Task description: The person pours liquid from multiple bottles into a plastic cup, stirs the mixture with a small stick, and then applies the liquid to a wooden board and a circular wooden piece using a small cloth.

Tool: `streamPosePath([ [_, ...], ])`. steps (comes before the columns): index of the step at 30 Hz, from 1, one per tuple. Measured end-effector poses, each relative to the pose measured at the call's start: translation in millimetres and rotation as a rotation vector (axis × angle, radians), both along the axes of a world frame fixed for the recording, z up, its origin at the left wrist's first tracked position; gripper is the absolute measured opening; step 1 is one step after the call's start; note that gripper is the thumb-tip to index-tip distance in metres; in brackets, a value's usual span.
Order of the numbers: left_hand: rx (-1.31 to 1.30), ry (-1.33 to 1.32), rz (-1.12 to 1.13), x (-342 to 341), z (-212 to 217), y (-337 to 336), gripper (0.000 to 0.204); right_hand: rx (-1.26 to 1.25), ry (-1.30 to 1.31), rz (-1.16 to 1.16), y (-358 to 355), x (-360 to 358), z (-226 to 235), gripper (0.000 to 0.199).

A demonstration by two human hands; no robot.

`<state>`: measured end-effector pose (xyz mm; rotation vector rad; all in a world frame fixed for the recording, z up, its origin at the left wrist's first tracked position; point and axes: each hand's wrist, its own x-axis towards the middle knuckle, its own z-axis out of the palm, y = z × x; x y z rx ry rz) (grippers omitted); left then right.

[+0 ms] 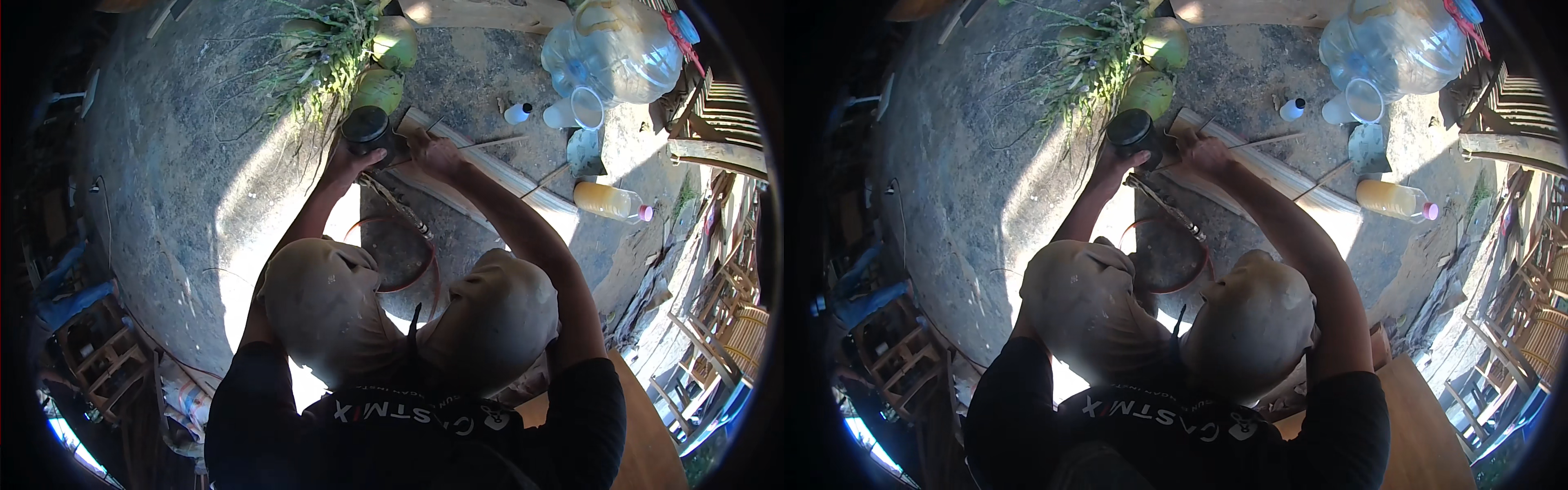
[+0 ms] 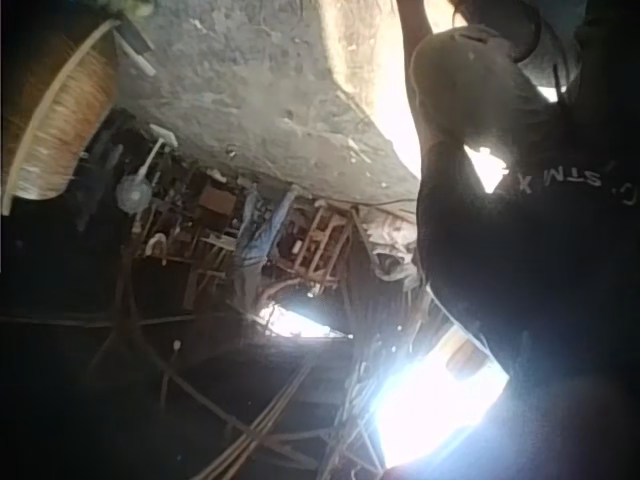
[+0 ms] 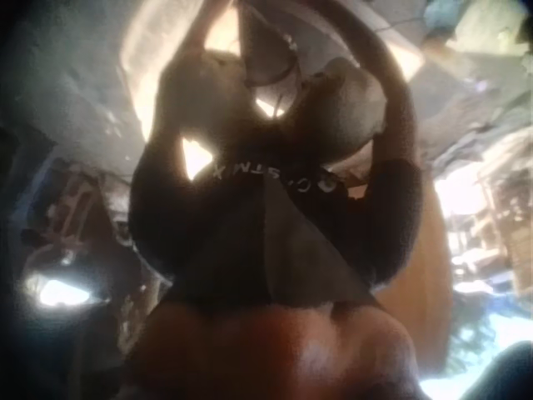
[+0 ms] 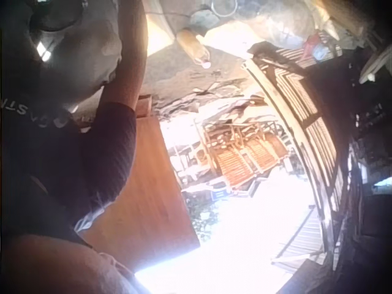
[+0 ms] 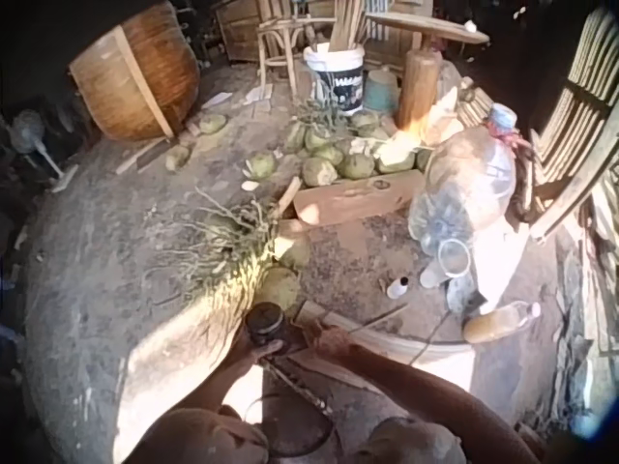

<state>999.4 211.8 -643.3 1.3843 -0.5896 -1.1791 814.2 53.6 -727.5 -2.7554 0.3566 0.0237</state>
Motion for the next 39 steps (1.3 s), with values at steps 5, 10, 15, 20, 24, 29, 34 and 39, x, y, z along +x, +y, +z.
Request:
streamPosePath([
  [5, 0.012, -0.007, 0.023, 1, -15, -10, 0.076, -0.023, 0.031, -0.07, -1, -18, 8, 0.033],
  [10, -0.077, -0.025, 0.097, -5, -28, -20, 0.082, -0.044, -0.099, -0.029, -6, -20, 20, 0.043],
  [15, -0.013, -0.054, 0.147, -7, -25, -32, 0.087, -0.109, -0.104, 0.044, -22, -34, 6, 0.048],
  [20, -0.039, -0.173, 0.146, -7, -36, -22, 0.096, -0.031, 0.219, 0.013, -29, -32, 9, 0.05],
  [24, -0.077, -0.113, 0.204, -22, -33, -31, 0.104, -0.104, 0.012, -0.055, -27, -54, 7, 0.043],
  [29, -0.066, -0.091, 0.248, -27, -30, -40, 0.104, -0.053, 0.136, -0.125, -23, -63, 15, 0.038],
  [34, -0.187, -0.144, 0.278, -28, -58, -41, 0.104, 0.027, 0.112, -0.176, -22, -62, 20, 0.036],
  [39, -0.118, -0.191, 0.206, -39, -57, -47, 0.111, 0.154, -0.059, -0.357, -19, -98, 33, 0.029],
])
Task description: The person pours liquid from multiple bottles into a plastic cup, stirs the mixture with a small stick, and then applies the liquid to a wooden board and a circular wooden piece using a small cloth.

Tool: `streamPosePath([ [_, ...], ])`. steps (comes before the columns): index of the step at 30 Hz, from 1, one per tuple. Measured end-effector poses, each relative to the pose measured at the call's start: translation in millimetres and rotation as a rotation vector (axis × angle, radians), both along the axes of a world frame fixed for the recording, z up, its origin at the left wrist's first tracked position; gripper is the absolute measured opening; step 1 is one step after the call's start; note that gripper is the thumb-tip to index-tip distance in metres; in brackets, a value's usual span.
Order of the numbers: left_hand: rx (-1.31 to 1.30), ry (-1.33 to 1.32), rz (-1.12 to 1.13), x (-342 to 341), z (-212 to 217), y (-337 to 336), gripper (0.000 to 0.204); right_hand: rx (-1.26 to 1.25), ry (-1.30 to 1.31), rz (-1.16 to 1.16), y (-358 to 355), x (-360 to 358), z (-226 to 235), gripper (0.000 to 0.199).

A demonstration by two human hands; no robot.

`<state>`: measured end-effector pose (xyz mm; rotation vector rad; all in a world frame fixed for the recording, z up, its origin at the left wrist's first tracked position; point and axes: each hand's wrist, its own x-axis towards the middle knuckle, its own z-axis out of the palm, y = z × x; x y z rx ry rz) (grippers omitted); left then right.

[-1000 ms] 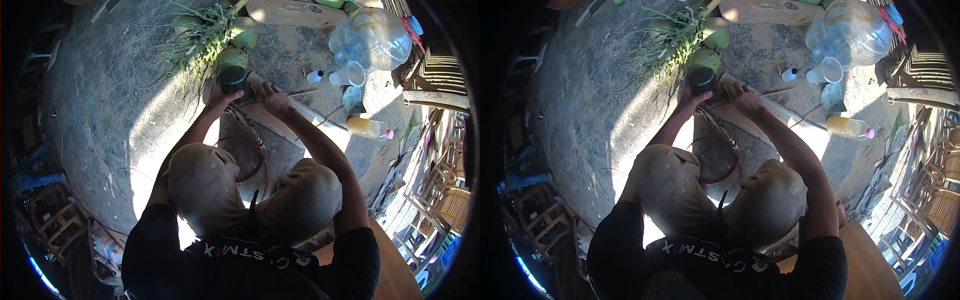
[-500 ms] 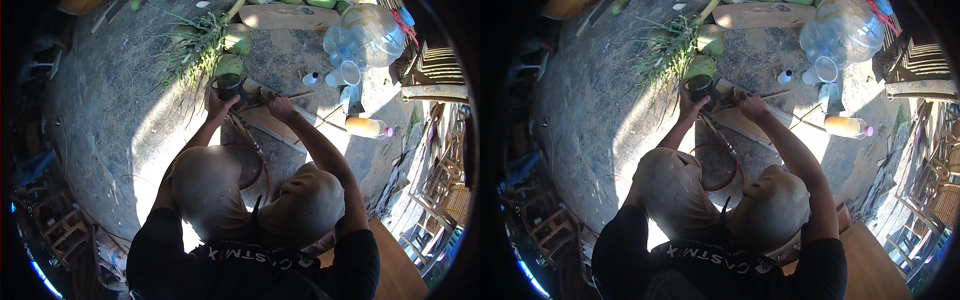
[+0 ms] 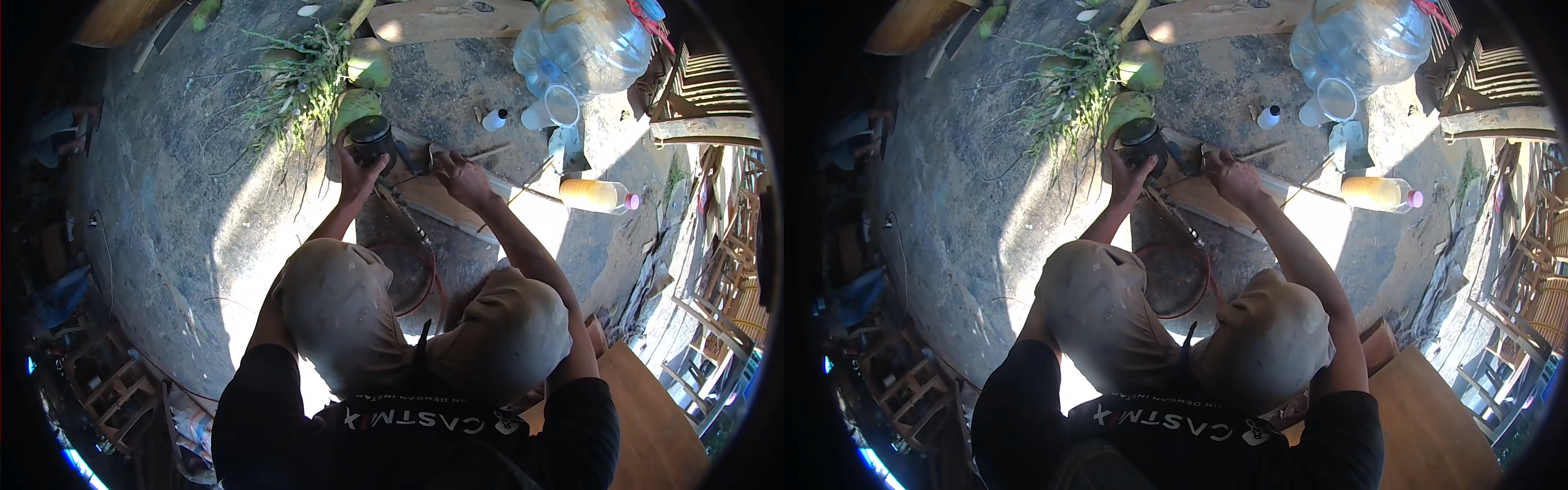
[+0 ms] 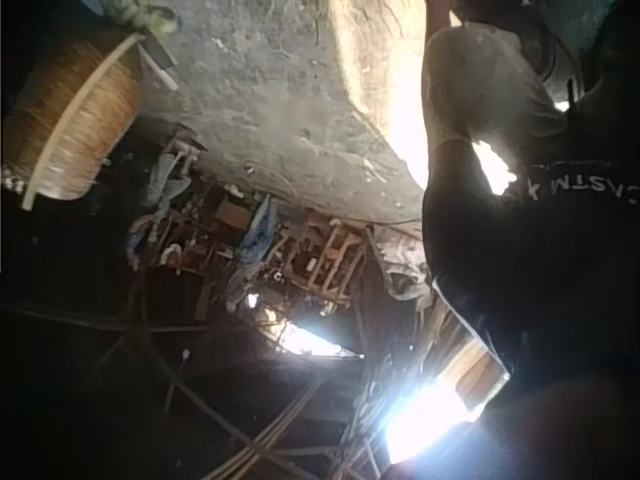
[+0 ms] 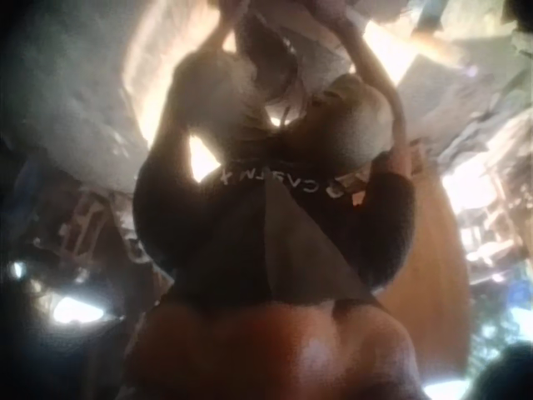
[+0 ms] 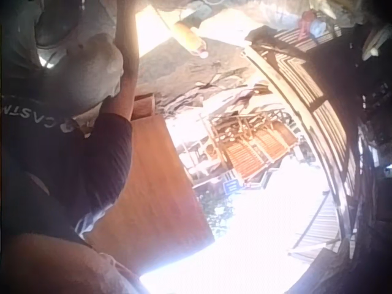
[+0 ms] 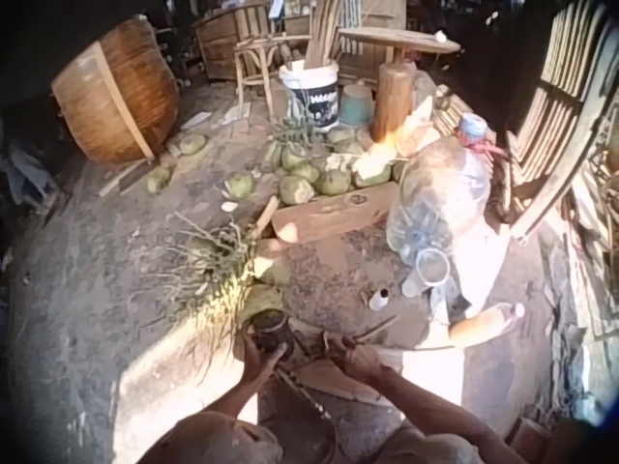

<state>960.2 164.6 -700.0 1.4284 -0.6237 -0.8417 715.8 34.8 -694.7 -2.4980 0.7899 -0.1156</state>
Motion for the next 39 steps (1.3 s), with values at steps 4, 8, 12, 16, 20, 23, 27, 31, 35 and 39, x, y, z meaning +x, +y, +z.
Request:
streamPosePath([
  [4, 0.058, -0.019, -0.034, 0, 0, 7, 0.111, 0.073, -0.269, -0.307, 17, -48, 35, 0.036],
  [8, 0.093, -0.02, -0.066, 9, -5, 18, 0.104, 0.284, -0.258, -0.684, 31, -110, 45, 0.032],
  [12, 0.101, 0.003, -0.125, -2, -3, 5, 0.098, 0.317, -0.278, -0.762, 31, -125, 31, 0.033],
  [16, 0.119, 0.02, -0.153, 15, -14, 24, 0.087, 0.156, -0.247, -0.342, 21, -47, 25, 0.038],
  [20, 0.167, -0.037, -0.207, 30, -17, 31, 0.083, -0.226, -0.139, 0.056, 6, 17, -12, 0.048],
  [23, 0.143, 0.022, -0.214, 22, -8, 31, 0.081, -0.146, -0.019, 0.178, -3, 35, -26, 0.045],
  [27, 0.129, 0.057, -0.232, 24, 2, 33, 0.081, -0.269, -0.071, 0.261, 1, 54, -32, 0.041],
  [31, 0.131, 0.042, -0.203, 28, -4, 40, 0.081, -0.31, -0.111, 0.234, 9, 52, -31, 0.039],
  [35, 0.14, -0.064, -0.224, 33, -9, 34, 0.084, -0.156, -0.059, 0.07, 9, 29, -12, 0.043],
  [39, 0.198, -0.312, -0.141, 25, -3, 52, 0.085, -0.123, -0.406, -0.251, 18, -30, 18, 0.033],
])
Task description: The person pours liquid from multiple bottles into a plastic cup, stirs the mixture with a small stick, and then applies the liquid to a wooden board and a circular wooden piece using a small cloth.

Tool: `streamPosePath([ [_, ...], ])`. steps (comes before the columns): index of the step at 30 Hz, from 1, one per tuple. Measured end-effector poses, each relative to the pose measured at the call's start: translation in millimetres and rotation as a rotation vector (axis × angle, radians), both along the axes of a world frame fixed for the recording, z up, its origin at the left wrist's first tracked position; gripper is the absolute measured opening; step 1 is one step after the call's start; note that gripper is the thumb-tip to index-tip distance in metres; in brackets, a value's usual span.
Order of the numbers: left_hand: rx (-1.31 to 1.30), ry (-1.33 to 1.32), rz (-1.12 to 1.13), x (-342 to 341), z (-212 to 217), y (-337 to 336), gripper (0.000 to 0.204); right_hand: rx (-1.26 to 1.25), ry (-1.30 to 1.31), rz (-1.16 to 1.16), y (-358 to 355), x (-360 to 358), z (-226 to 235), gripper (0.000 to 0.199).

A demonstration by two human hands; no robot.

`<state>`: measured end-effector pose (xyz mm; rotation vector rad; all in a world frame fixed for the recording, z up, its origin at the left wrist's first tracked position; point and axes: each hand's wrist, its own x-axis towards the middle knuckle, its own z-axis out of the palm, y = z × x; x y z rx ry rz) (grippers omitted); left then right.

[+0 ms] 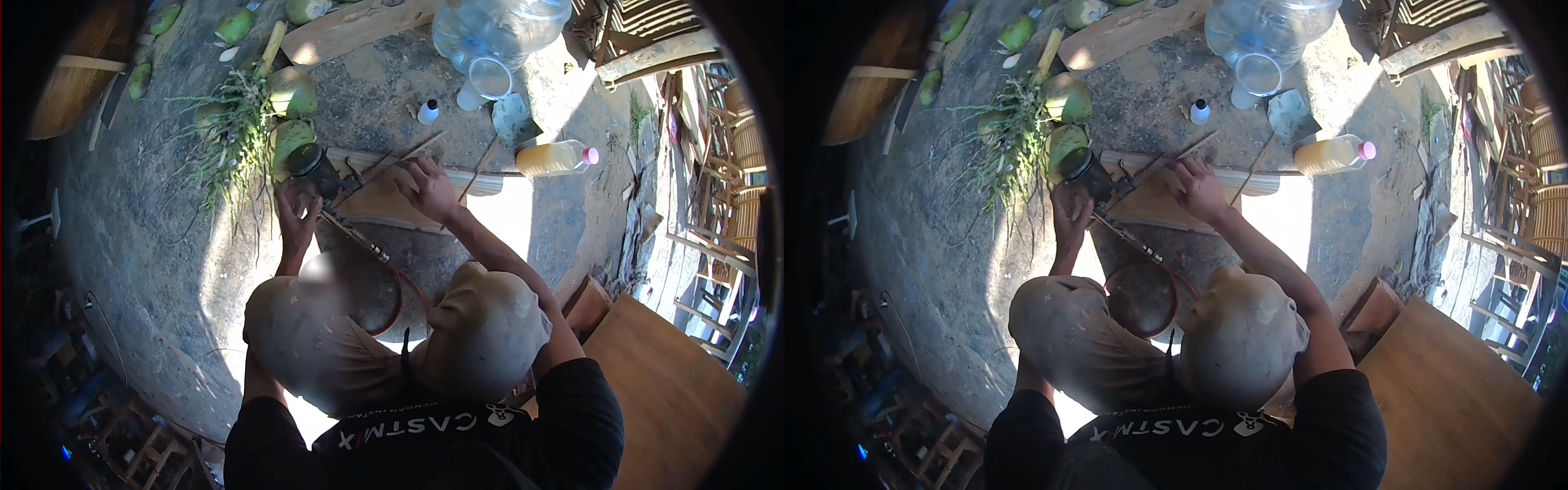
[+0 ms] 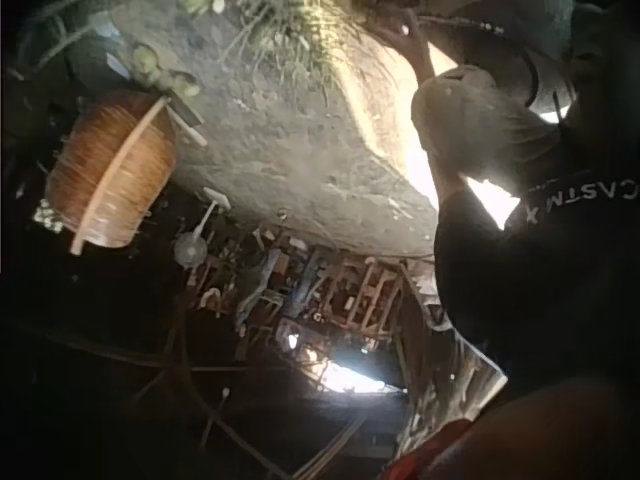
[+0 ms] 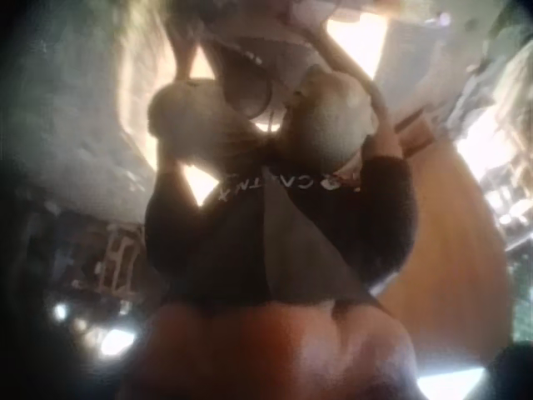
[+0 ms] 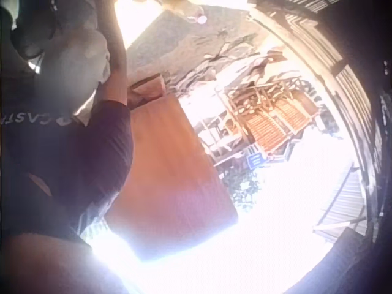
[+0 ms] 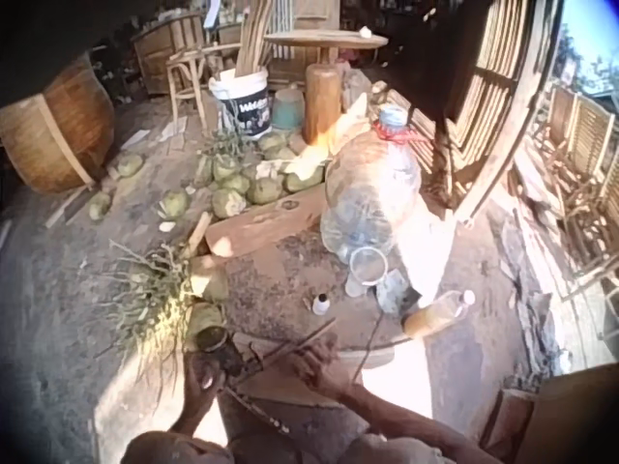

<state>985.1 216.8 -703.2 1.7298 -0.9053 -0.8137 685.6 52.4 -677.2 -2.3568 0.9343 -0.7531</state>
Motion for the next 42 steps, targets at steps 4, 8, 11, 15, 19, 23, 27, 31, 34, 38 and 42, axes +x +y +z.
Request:
streamPosePath([
  [4, 0.028, -0.195, -0.106, -20, 46, 50, 0.049, 0.422, -0.281, -0.637, 31, -111, -9, 0.016],
  [8, 0.031, -0.208, -0.061, 22, 111, 34, 0.013, 0.204, -0.405, -1.06, 4, -212, 3, 0.089],
  [11, -0.236, -0.278, -0.496, 7, 187, -59, 0.013, 0.049, -0.489, -0.941, -49, -232, 12, 0.096],
  [15, -0.479, -0.507, -0.996, -134, 274, -186, 0.023, 0.287, -0.552, -0.862, -80, -223, 27, 0.086],
  [19, -0.648, -0.438, -1.159, -273, 263, -262, 0.037, 0.145, -0.535, -0.887, -88, -208, 54, 0.066],
  [23, -0.578, -0.434, -1.172, -321, 252, -292, 0.038, 0.108, -0.472, -0.682, -82, -203, 100, 0.065],
  [27, -0.529, -0.345, -1.226, -332, 265, -297, 0.036, 0.133, -0.466, -0.683, -68, -216, 123, 0.067],
  [31, -0.57, -0.384, -1.171, -338, 271, -287, 0.033, 0.106, -0.45, -0.688, -58, -220, 129, 0.07],
  [34, -0.546, -0.387, -1.093, -331, 264, -275, 0.033, 0.054, -0.358, -0.689, -44, -209, 133, 0.074],
  [38, -0.538, -0.832, -0.875, -331, 256, -258, 0.043, 0.029, -0.213, -0.746, -29, -199, 130, 0.081],
  [42, -0.465, -0.863, -0.713, -336, 249, -255, 0.046, -0.023, -0.195, -0.677, -25, -201, 122, 0.086],
])
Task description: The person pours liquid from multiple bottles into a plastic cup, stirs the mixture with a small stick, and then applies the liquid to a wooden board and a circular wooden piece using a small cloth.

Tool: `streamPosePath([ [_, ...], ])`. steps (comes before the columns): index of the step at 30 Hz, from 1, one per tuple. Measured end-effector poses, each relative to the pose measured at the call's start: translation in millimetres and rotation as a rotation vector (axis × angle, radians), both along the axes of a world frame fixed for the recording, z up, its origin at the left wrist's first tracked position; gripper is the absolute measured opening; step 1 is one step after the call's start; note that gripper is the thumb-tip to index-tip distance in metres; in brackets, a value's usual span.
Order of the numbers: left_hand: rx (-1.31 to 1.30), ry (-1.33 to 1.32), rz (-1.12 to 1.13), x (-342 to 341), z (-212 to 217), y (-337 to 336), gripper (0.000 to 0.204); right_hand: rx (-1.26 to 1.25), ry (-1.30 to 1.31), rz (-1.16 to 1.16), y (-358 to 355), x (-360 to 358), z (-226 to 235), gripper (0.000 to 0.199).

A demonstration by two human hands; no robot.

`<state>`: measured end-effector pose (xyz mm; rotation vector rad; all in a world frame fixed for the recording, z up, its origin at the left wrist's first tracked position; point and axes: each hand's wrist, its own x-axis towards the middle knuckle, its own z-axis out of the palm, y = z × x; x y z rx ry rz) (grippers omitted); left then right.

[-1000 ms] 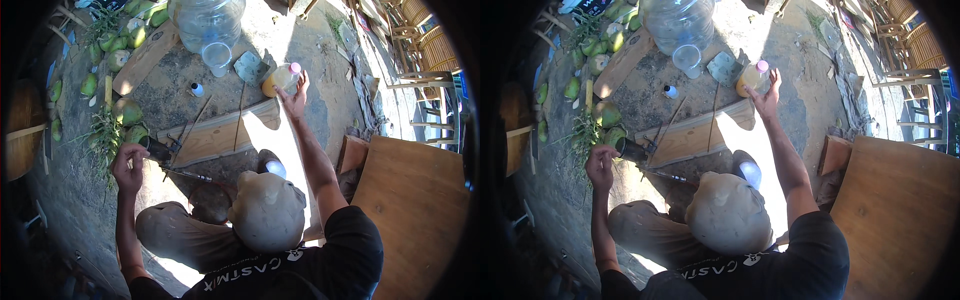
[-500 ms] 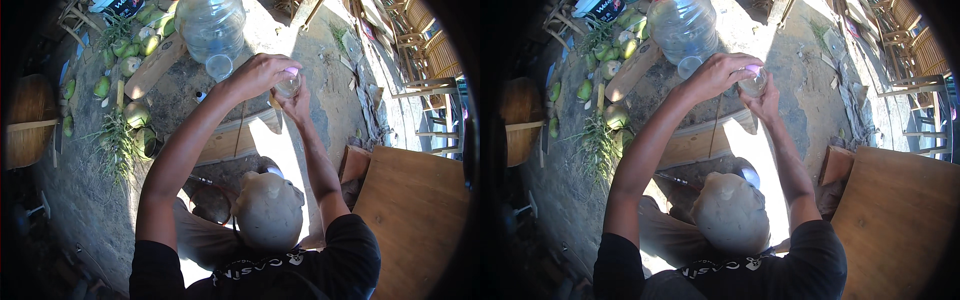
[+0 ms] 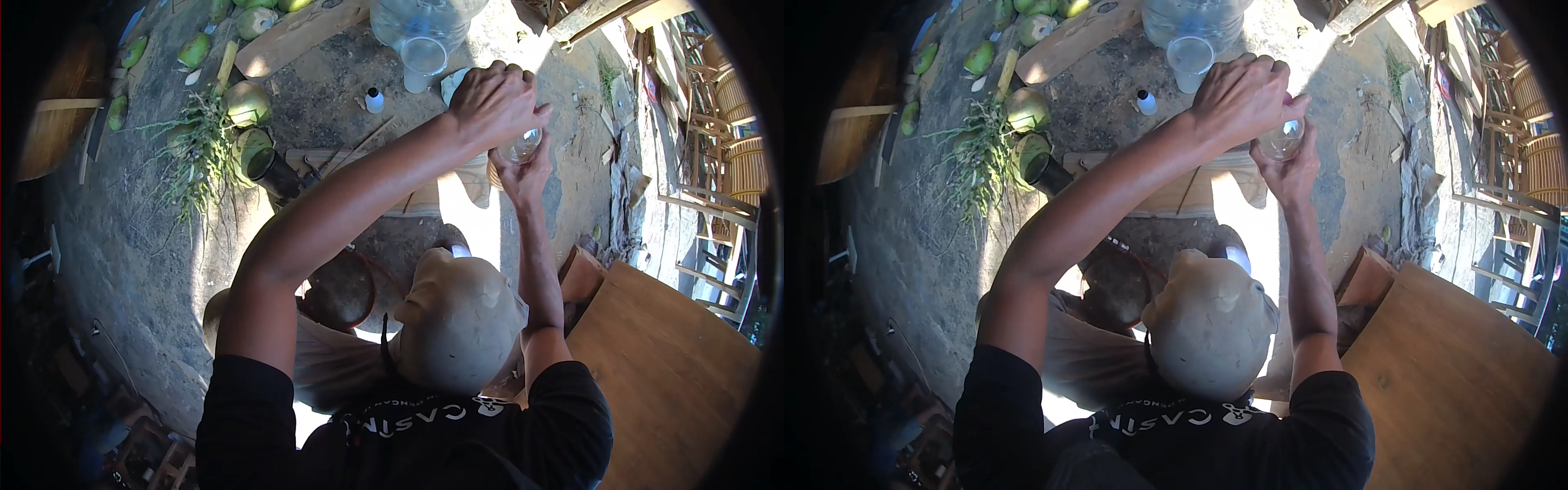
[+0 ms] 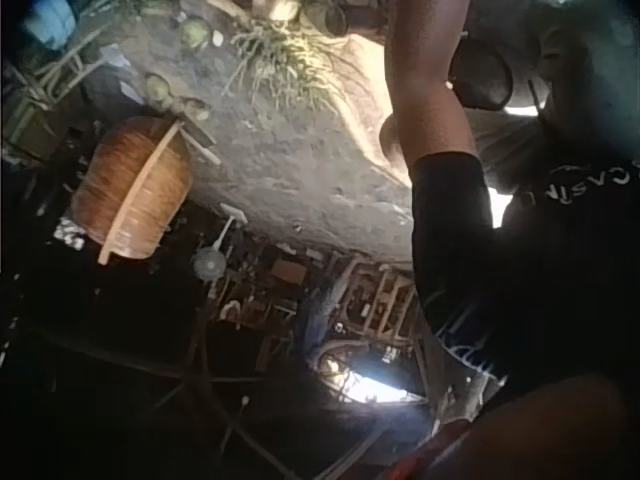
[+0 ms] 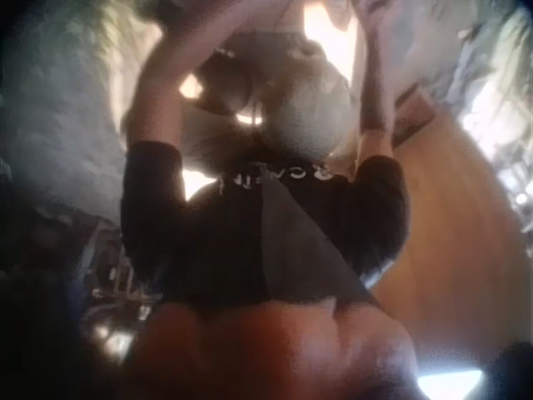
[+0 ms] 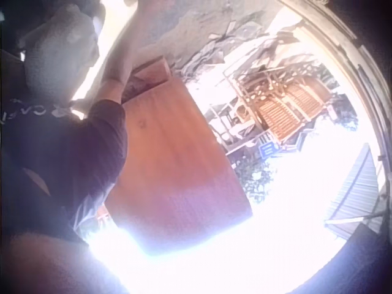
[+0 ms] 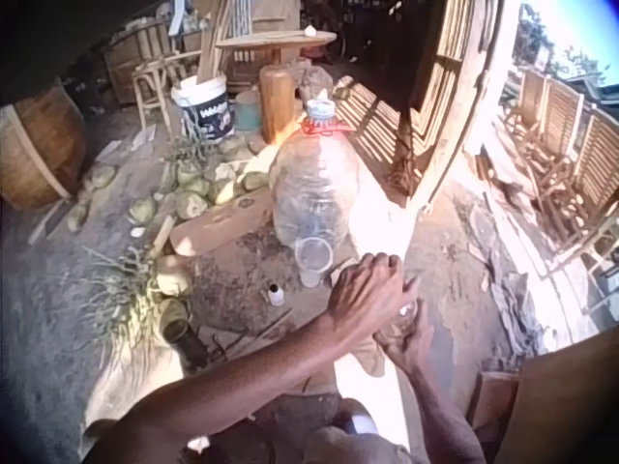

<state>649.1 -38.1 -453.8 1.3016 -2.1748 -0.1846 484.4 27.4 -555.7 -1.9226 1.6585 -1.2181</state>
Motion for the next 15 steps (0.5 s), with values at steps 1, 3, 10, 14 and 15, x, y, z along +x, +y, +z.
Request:
streamPosePath([
  [1, -0.034, 0.001, 0.026, 3, -3, 0, 0.048, 0.003, 0.035, 0.005, -1, 3, 0, 0.086],
  [3, 0.102, -0.02, 0.029, 8, 10, 1, 0.052, -0.041, 0.104, 0.013, -5, 2, 0, 0.086],
  [10, 0.221, 0.048, 0.085, 55, 28, -26, 0.07, -0.063, -0.113, 0.077, -15, -19, -16, 0.085],
  [14, 0.85, -0.096, -0.314, 92, -9, -25, 0.062, -0.073, -0.492, -0.126, -6, -34, 12, 0.075],
  [15, 0.985, -0.163, -0.326, 93, -37, -14, 0.051, 0.015, -0.481, -0.121, -1, -45, 11, 0.073],
])
